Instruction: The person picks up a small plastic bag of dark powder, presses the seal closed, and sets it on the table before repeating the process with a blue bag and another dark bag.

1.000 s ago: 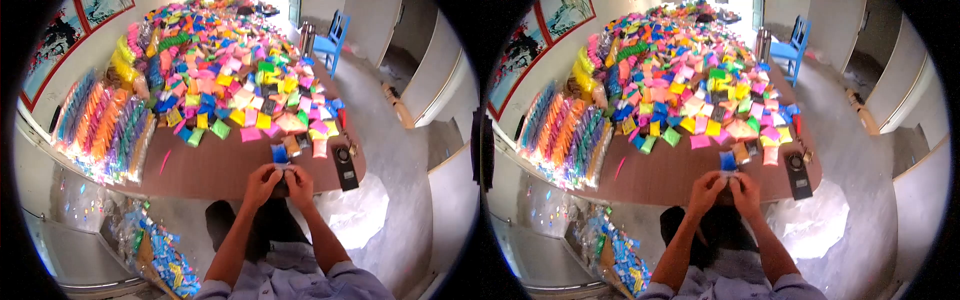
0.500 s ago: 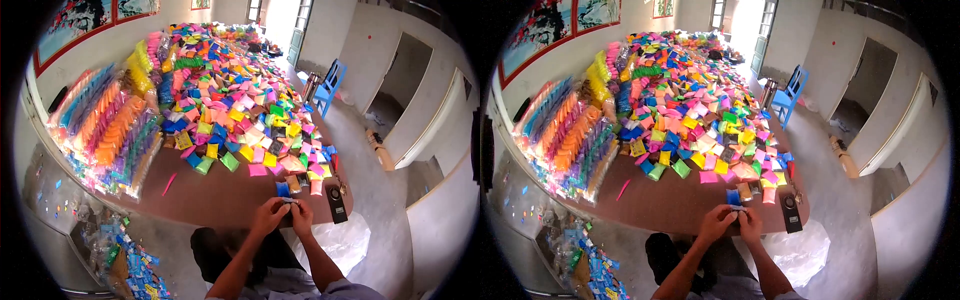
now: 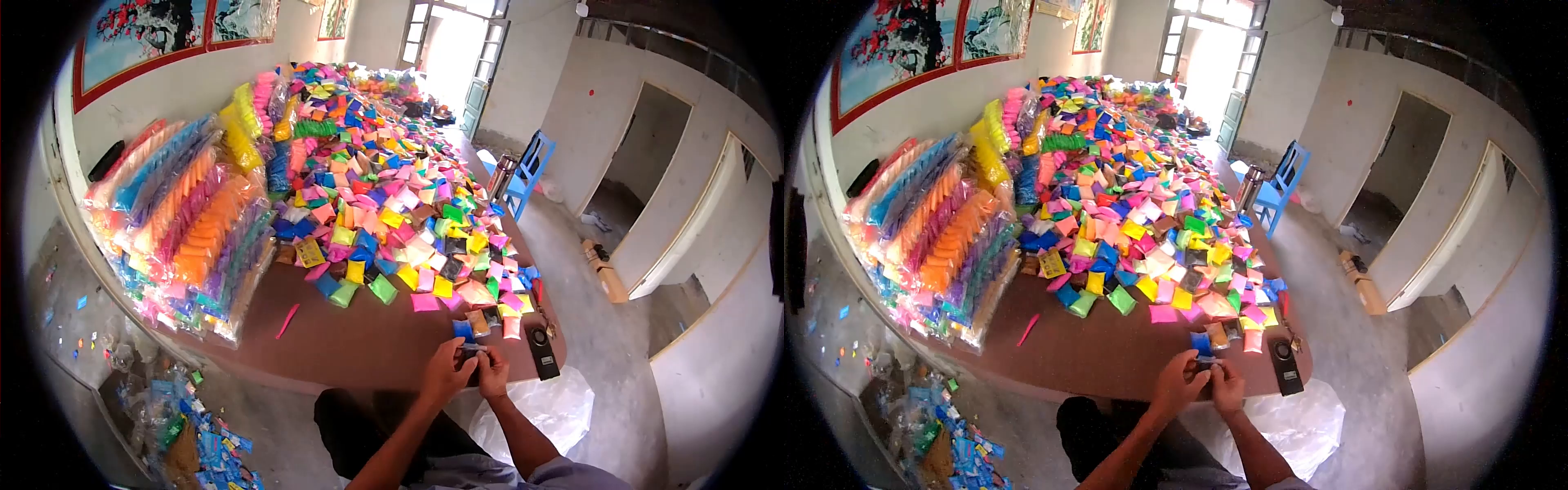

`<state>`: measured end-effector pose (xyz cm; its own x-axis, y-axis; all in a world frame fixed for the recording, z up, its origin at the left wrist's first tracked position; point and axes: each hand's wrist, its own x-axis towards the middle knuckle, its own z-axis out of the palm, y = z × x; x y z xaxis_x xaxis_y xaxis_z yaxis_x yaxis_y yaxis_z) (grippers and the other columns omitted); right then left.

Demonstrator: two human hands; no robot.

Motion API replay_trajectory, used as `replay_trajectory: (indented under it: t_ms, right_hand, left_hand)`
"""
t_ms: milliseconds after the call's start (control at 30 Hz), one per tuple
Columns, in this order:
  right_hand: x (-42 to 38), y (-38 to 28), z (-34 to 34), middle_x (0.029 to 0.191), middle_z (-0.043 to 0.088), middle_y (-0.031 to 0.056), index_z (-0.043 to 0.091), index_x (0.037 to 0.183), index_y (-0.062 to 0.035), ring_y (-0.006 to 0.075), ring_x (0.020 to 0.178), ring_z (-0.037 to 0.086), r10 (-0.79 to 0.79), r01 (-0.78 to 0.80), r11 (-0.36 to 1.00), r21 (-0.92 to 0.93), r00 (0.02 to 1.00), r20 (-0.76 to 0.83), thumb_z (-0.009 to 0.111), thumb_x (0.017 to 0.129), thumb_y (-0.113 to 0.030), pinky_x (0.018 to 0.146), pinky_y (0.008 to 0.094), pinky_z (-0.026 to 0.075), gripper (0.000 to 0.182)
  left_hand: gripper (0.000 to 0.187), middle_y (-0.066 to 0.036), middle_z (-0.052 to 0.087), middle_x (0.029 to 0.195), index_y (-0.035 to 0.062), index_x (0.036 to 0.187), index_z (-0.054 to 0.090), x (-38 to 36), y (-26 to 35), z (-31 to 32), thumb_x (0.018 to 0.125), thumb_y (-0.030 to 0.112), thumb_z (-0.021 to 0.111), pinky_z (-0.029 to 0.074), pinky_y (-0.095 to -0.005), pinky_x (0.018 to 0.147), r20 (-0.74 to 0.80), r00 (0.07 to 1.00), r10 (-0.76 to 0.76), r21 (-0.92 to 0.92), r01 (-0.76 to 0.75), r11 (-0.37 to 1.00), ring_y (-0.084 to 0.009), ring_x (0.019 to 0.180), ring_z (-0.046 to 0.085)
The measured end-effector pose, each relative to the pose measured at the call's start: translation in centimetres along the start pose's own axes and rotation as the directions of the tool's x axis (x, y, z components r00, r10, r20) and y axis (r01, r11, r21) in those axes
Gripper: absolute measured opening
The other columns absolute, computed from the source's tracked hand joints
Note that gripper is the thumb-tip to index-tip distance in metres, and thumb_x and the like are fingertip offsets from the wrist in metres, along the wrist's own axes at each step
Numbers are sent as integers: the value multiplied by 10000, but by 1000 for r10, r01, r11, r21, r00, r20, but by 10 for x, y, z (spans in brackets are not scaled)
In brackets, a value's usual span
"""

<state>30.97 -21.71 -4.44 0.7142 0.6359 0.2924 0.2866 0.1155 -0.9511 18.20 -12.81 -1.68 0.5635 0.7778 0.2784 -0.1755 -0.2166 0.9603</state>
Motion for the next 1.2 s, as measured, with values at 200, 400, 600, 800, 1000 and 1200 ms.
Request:
replay_trajectory:
  t_ms: [200,400,600,800,1000,1200]
  right_hand:
    - [2,9,-9,927,618,-45,683,1023,-37,65,850,537,-1,3,999,-46,1000,28,635,1022,-138,757,250,461,112]
    - [8,12,-6,897,569,-72,668,953,-52,49,841,495,-75,71,995,68,995,62,643,1027,-155,744,234,420,129]
    - [10,19,-12,885,561,-65,676,966,-35,48,829,473,-74,72,997,24,992,100,629,1032,-202,732,229,401,185]
    - [7,-4,-6,890,589,-51,679,978,-27,59,840,507,-59,55,997,52,995,82,617,1047,-196,756,246,434,193]
    - [8,9,-6,892,601,-45,691,1003,-13,60,852,521,-37,30,992,121,998,58,623,1049,-180,760,244,447,187]
    - [6,11,-8,916,612,-48,700,998,-8,61,871,525,-42,38,997,60,998,51,646,1036,-167,772,239,454,172]
  left_hand:
    - [438,-140,708,1106,23,1295,613,-14,66,-44,916,174,772,565,-340,823,-48,994,94,104,-89,991,-199,940,696]
    - [249,-146,708,934,21,1153,669,-28,124,-83,946,148,726,554,-339,710,-100,986,137,205,-114,972,-255,774,694]
    - [173,-146,714,886,13,1076,684,-45,140,-97,959,139,708,548,-329,697,-144,983,112,220,-79,972,-215,745,691]
    - [154,-142,712,872,9,1054,690,-42,146,-94,961,132,696,546,-326,684,-79,990,114,278,-88,957,-200,728,684]
    - [160,-133,714,873,12,1029,704,-32,151,-87,965,159,695,543,-327,693,-6,996,94,342,-86,936,-197,731,681]
    - [180,-124,715,878,11,1056,712,-26,137,-72,952,159,708,536,-318,707,0,999,53,340,-49,939,-183,745,670]
